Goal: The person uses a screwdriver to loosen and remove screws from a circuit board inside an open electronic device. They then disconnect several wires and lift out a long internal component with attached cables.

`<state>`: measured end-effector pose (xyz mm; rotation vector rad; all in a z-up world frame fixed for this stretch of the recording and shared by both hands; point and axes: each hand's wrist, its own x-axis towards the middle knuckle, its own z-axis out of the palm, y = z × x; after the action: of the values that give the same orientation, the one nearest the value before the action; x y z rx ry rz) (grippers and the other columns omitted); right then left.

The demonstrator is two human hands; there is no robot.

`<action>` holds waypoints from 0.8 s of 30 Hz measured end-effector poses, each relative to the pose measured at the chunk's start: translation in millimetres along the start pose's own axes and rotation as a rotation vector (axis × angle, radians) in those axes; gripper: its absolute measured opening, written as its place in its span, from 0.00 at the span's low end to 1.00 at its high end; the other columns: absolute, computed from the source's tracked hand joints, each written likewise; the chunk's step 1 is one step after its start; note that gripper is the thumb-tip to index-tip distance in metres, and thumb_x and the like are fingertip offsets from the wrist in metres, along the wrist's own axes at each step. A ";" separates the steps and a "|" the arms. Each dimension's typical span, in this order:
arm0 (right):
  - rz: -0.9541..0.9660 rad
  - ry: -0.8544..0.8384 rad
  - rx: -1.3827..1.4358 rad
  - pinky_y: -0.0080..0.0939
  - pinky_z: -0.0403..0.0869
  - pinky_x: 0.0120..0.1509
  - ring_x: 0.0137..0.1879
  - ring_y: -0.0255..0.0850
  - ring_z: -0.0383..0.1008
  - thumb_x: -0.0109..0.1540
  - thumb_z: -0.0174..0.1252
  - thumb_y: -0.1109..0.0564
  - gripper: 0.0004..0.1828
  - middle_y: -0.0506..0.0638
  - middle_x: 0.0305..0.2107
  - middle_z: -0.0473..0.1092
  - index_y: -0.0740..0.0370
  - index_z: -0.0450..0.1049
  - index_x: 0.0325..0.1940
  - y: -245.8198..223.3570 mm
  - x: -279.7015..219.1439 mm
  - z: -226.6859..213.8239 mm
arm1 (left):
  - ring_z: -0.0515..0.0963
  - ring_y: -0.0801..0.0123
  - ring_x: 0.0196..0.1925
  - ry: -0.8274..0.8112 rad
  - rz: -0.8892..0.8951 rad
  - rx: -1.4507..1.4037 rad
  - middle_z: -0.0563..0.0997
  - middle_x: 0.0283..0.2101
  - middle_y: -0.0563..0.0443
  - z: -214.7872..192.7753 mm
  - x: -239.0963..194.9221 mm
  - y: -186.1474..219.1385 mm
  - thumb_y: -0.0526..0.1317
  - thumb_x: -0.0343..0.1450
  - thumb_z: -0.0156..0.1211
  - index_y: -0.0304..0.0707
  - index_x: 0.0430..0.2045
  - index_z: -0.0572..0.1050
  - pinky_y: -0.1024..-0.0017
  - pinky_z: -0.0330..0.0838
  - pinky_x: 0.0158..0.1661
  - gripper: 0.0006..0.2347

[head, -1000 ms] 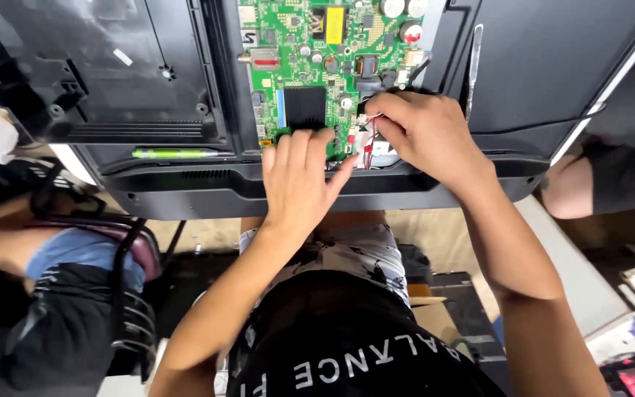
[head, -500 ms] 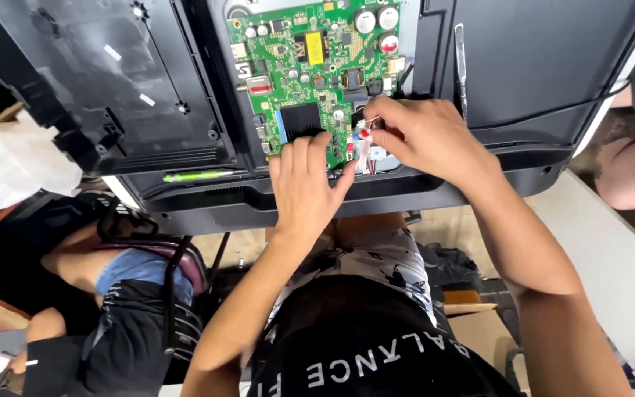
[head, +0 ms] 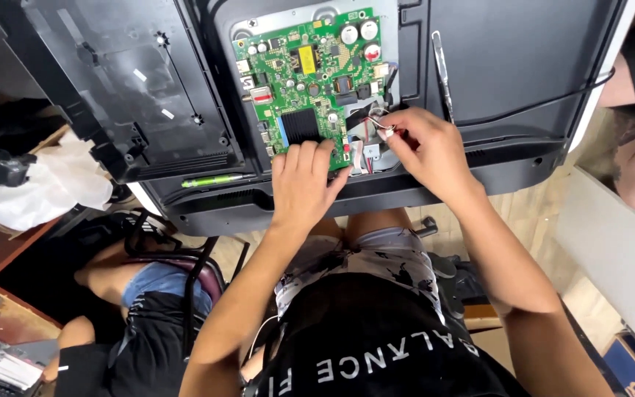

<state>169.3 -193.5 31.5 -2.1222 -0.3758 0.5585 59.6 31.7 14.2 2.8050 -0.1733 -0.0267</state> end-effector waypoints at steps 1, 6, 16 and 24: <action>0.000 0.004 0.002 0.45 0.78 0.39 0.35 0.50 0.79 0.65 0.66 0.66 0.10 0.50 0.30 0.76 0.55 0.82 0.49 -0.2 -2.6 1.2 | 0.73 0.60 0.39 0.000 0.004 0.002 0.70 0.38 0.51 -0.2 1.9 2.2 0.55 0.69 0.69 0.39 0.49 0.74 0.64 0.64 0.41 0.23; -0.003 0.051 0.034 0.47 0.76 0.37 0.32 0.51 0.76 0.64 0.66 0.66 0.13 0.52 0.30 0.75 0.56 0.82 0.51 -8.1 -13.1 6.1 | 0.74 0.57 0.40 -0.057 -0.033 -0.053 0.71 0.38 0.49 -3.8 8.9 14.7 0.48 0.67 0.73 0.35 0.50 0.73 0.62 0.64 0.41 0.23; 0.004 0.087 0.029 0.44 0.75 0.36 0.31 0.48 0.77 0.65 0.65 0.65 0.12 0.50 0.28 0.74 0.54 0.83 0.50 -11.9 -20.4 9.6 | 0.76 0.50 0.55 -0.172 0.196 -0.133 0.75 0.53 0.38 13.5 -64.5 39.6 0.61 0.69 0.61 0.34 0.59 0.72 0.55 0.66 0.57 0.32; -0.010 0.080 0.094 0.48 0.78 0.37 0.36 0.52 0.78 0.65 0.66 0.70 0.20 0.62 0.36 0.77 0.68 0.78 0.62 -22.5 -2.7 -0.9 | 0.76 0.55 0.42 0.040 0.272 -0.029 0.74 0.39 0.42 29.1 -76.8 41.5 0.35 0.75 0.56 0.30 0.54 0.75 0.61 0.70 0.49 0.14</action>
<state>166.1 -182.8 51.2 -2.0449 -0.3086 0.4745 -22.5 -7.2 0.1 2.7259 -0.5374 0.0898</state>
